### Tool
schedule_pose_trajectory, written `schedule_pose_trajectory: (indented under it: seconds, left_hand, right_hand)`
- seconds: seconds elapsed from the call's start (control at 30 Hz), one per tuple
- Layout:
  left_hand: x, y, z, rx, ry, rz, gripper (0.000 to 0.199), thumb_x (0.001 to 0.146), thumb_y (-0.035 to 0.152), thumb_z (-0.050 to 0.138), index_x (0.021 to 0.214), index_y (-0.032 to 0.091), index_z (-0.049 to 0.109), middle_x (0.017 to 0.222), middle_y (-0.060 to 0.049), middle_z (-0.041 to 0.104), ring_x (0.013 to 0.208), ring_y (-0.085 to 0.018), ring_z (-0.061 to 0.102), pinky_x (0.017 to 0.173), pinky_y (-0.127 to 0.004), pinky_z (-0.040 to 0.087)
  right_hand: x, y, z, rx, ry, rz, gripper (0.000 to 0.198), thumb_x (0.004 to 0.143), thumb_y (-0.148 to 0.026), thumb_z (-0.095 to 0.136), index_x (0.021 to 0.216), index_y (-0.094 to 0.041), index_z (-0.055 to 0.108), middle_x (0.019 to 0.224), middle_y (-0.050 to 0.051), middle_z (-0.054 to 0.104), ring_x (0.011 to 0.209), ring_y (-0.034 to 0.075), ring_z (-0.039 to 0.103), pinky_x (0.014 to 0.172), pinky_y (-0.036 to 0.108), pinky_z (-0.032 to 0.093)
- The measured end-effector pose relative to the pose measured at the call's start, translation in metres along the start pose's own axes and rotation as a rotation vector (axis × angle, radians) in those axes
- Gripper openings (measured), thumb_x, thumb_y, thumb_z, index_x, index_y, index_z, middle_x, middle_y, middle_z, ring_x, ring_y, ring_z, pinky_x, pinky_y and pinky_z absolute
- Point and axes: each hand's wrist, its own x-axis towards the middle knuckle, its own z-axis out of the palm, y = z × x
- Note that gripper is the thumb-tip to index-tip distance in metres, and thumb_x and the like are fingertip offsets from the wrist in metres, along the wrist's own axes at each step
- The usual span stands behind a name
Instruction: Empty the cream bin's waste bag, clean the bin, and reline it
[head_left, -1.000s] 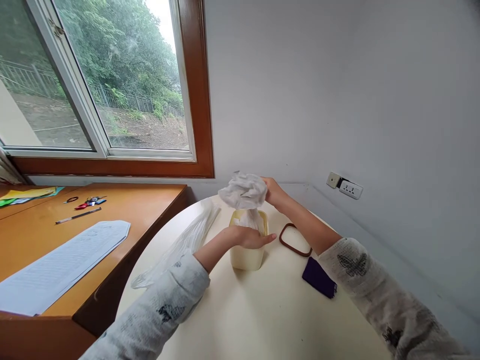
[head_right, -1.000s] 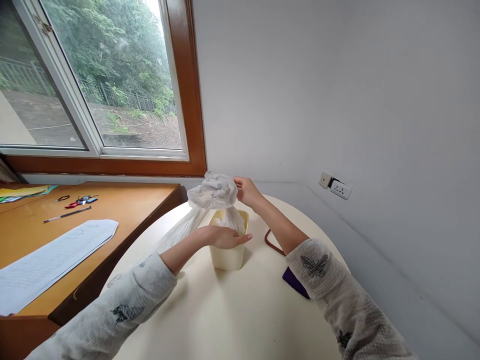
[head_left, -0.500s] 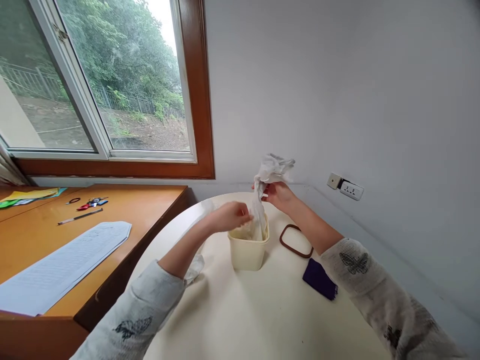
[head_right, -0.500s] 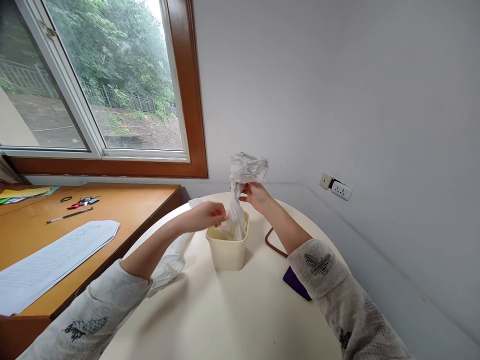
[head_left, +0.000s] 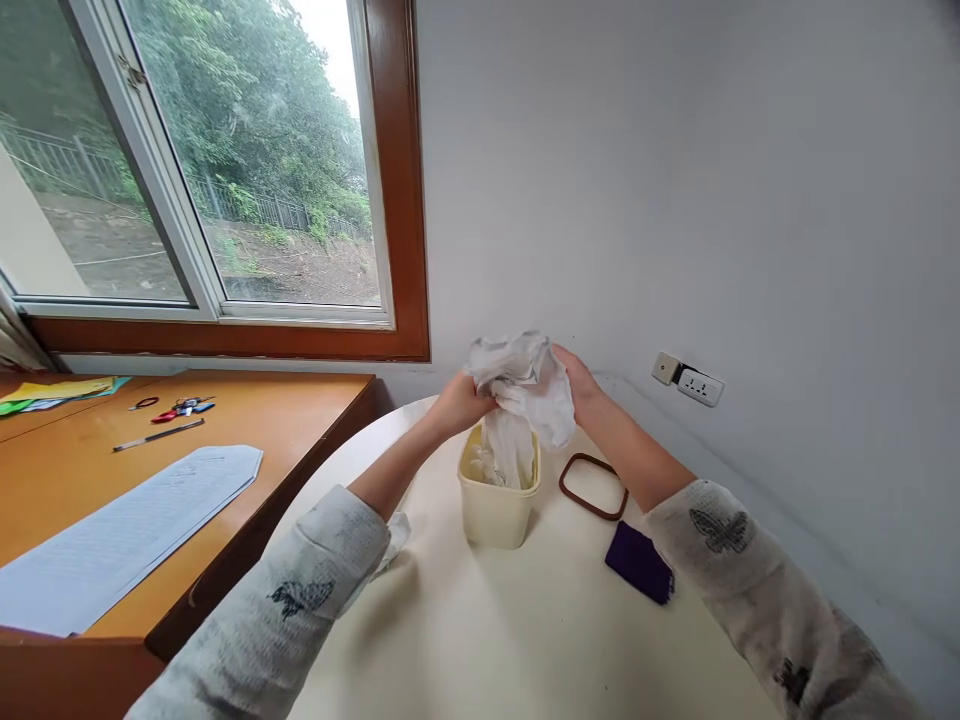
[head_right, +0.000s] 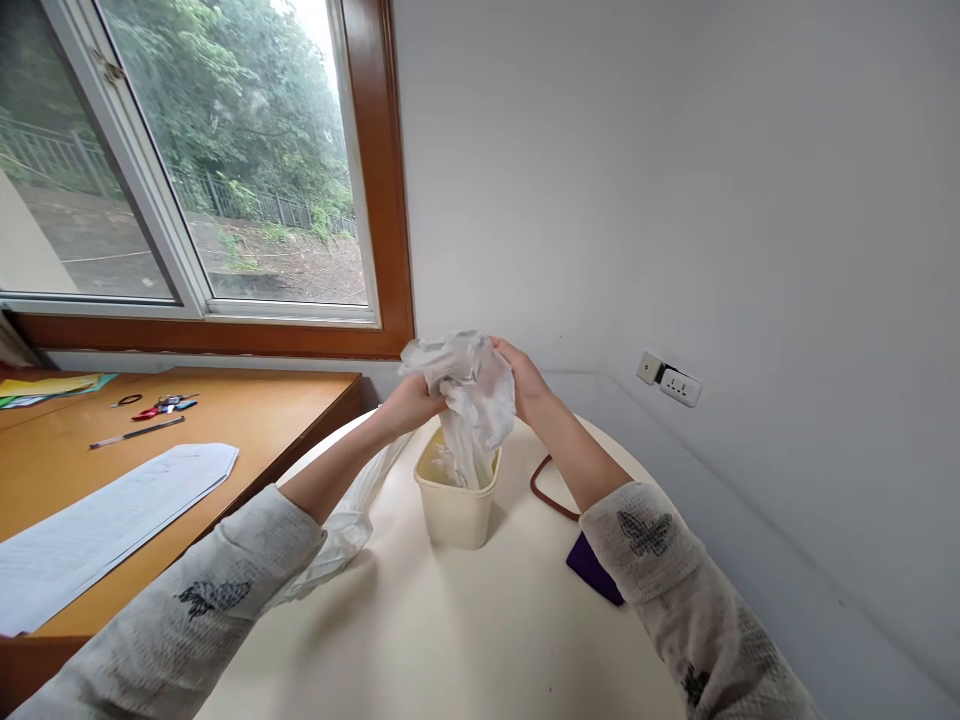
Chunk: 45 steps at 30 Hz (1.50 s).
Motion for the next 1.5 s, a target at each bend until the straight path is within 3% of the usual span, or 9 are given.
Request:
schedule_pose_trajectory:
  seconds: [0.17,0.3,0.4,0.5,0.67,0.87,1.13,1.33,1.5]
  left_hand:
    - [0.008,0.006,-0.009,0.003,0.074,-0.015,0.018,0.063,0.029,0.057,0.057,0.012,0.054,0.051,0.005,0.046,0.053,-0.010,0.043,0.049,-0.021,0.032]
    - [0.010,0.016,-0.014,-0.039,0.049,-0.016,0.016,0.065,0.027,0.059,0.060,0.013,0.052,0.050,0.005,0.045,0.045,-0.008,0.042,0.045,-0.020,0.033]
    - [0.007,0.025,-0.019,-0.148,-0.003,-0.062,0.016,0.068,0.026,0.061,0.073,0.013,0.052,0.054,0.003,0.051,0.049,-0.011,0.052,0.050,-0.024,0.044]
    - [0.001,0.034,-0.026,-0.412,-0.045,-0.141,0.032,0.070,0.029,0.064,0.095,0.015,0.048,0.068,-0.001,0.059,0.061,-0.013,0.059,0.064,-0.033,0.051]
    - [-0.005,0.051,-0.028,-0.612,-0.153,-0.175,0.054,0.071,0.048,0.064,0.113,0.024,0.041,0.096,-0.005,0.060,0.076,-0.016,0.062,0.071,-0.037,0.051]
    - [-0.001,0.051,-0.023,-0.561,0.024,-0.136,0.031,0.061,0.029,0.072,0.084,0.012,0.061,0.078,-0.005,0.062,0.069,-0.014,0.059,0.066,-0.028,0.049]
    - [0.006,0.021,-0.052,-0.564,0.157,-0.143,0.006,0.057,0.009,0.058,0.061,0.012,0.054,0.051,0.002,0.054,0.046,-0.008,0.052,0.055,-0.025,0.048]
    - [0.001,0.022,-0.082,-0.621,0.117,-0.190,0.011,0.055,0.007,0.052,0.054,0.015,0.045,0.040,0.006,0.040,0.035,-0.006,0.041,0.041,-0.019,0.038]
    - [-0.011,0.019,-0.118,-0.652,0.102,-0.241,0.018,0.048,0.003,0.042,0.047,0.018,0.032,0.036,0.008,0.026,0.029,-0.005,0.033,0.039,-0.019,0.034]
  right_hand:
    - [-0.012,-0.017,-0.011,0.184,-0.161,-0.039,0.056,0.076,-0.067,0.038,0.109,-0.024,0.054,0.088,0.005,0.064,0.087,0.021,0.059,0.072,0.031,0.045]
    - [-0.015,-0.019,-0.011,0.163,-0.238,-0.010,0.045,0.065,-0.042,0.070,0.105,-0.024,0.056,0.096,0.004,0.064,0.087,0.018,0.059,0.074,0.028,0.045]
    - [-0.009,-0.012,-0.012,0.142,-0.128,0.064,0.033,0.062,-0.034,0.073,0.088,-0.018,0.063,0.085,0.003,0.066,0.077,0.015,0.059,0.069,0.026,0.044]
    - [-0.004,-0.006,-0.011,0.152,-0.029,0.061,0.030,0.060,-0.033,0.074,0.084,-0.016,0.065,0.083,0.003,0.067,0.072,0.013,0.059,0.065,0.024,0.043]
    - [-0.008,-0.012,0.005,0.114,-0.117,0.022,0.031,0.063,-0.034,0.072,0.088,-0.017,0.065,0.082,0.003,0.067,0.073,0.014,0.059,0.066,0.025,0.044]
    - [-0.017,-0.021,0.017,0.062,-0.259,-0.021,0.029,0.066,-0.034,0.071,0.090,-0.018,0.066,0.082,0.002,0.066,0.078,0.015,0.059,0.070,0.025,0.044]
    - [-0.005,-0.023,-0.022,0.320,0.046,0.009,0.014,0.065,-0.022,0.066,0.077,-0.017,0.064,0.072,0.001,0.065,0.067,0.013,0.060,0.063,0.024,0.046]
    - [0.002,-0.024,-0.044,0.316,0.289,0.105,0.004,0.070,-0.018,0.055,0.070,-0.017,0.058,0.063,0.000,0.062,0.058,0.013,0.058,0.058,0.024,0.048]
    - [0.000,-0.025,-0.065,0.269,0.334,0.111,0.007,0.067,-0.023,0.060,0.067,-0.017,0.055,0.058,-0.001,0.057,0.054,0.012,0.054,0.054,0.024,0.045]
